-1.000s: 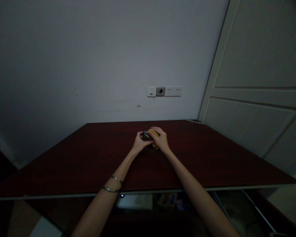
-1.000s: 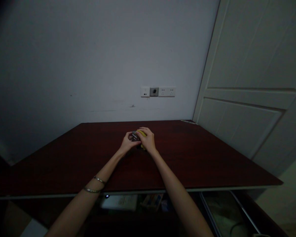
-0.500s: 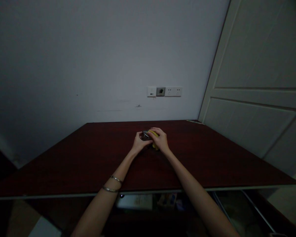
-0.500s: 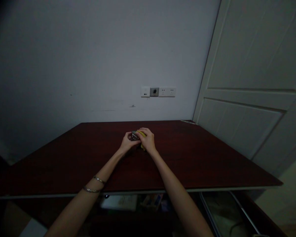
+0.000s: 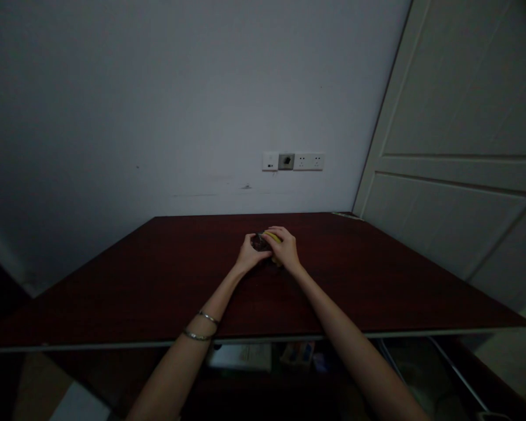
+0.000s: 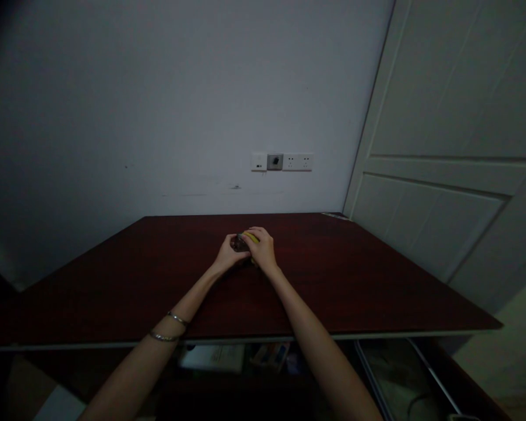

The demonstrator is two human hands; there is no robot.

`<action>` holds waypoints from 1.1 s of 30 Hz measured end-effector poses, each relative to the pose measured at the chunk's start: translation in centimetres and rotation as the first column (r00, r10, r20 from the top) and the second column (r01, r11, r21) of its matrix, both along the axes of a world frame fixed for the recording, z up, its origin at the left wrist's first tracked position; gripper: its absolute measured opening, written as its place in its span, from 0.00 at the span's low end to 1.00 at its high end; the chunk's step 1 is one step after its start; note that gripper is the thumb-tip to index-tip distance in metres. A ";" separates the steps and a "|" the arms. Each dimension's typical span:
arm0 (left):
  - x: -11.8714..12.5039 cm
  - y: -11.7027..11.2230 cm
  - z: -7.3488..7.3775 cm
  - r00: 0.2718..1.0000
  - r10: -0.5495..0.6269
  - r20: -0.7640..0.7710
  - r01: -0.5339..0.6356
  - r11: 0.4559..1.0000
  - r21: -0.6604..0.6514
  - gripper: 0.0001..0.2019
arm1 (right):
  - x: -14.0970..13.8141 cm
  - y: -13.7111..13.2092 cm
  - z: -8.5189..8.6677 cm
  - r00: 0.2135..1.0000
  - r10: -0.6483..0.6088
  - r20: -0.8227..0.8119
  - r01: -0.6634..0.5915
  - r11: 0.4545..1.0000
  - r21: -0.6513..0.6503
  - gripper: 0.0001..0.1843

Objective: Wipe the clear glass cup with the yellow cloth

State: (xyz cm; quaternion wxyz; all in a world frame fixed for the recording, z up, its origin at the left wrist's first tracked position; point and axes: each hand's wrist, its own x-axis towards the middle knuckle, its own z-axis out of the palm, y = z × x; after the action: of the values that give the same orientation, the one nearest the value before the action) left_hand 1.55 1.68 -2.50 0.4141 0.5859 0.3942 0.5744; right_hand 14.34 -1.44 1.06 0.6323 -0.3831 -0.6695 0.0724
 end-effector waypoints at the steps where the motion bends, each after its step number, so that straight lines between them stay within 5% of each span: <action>1: 0.1 -0.2 0.1 1.000 -0.009 -0.004 0.009 1.000 0.005 0.36 | 0.1 0.2 0.0 1.000 -0.012 -0.023 0.012 1.000 -0.002 0.09; 8: 0.1 -1.2 1.4 0.997 -0.039 0.068 0.042 0.998 -0.038 0.35 | 0.4 -0.4 0.6 0.979 0.202 0.037 -0.202 0.979 -0.006 0.09; 12: 0.0 -1.6 1.9 0.991 -0.113 0.064 0.115 0.993 -0.021 0.34 | 0.4 -0.5 0.9 0.980 0.177 -0.087 -0.179 0.984 -0.011 0.11; 16: 0.1 -2.4 2.3 0.971 -0.237 0.031 0.238 0.971 -0.018 0.34 | 0.9 0.3 0.7 0.952 0.144 -0.269 -0.188 0.971 -0.147 0.16; 21: 0.1 -2.8 2.6 0.958 -0.285 0.036 0.287 0.955 -0.076 0.33 | 1.1 1.0 0.5 0.927 0.182 -0.328 -0.255 0.947 -0.195 0.19; 28: -0.8 -2.6 2.8 0.937 -0.339 0.085 0.347 0.929 -0.131 0.29 | 1.0 -0.1 0.6 0.902 0.375 -0.214 -0.416 0.887 -0.199 0.31; 33: -1.3 -2.2 2.5 0.919 -0.386 0.077 0.394 0.896 -0.204 0.29 | 0.4 -0.8 0.5 0.956 0.293 -0.012 -0.292 0.948 -0.130 0.45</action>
State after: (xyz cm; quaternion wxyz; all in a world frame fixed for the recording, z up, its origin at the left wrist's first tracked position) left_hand 0.25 -0.57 0.05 0.5885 0.5946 0.3214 0.4436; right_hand 14.78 -2.27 1.52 0.5857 -0.3203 -0.7151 0.2073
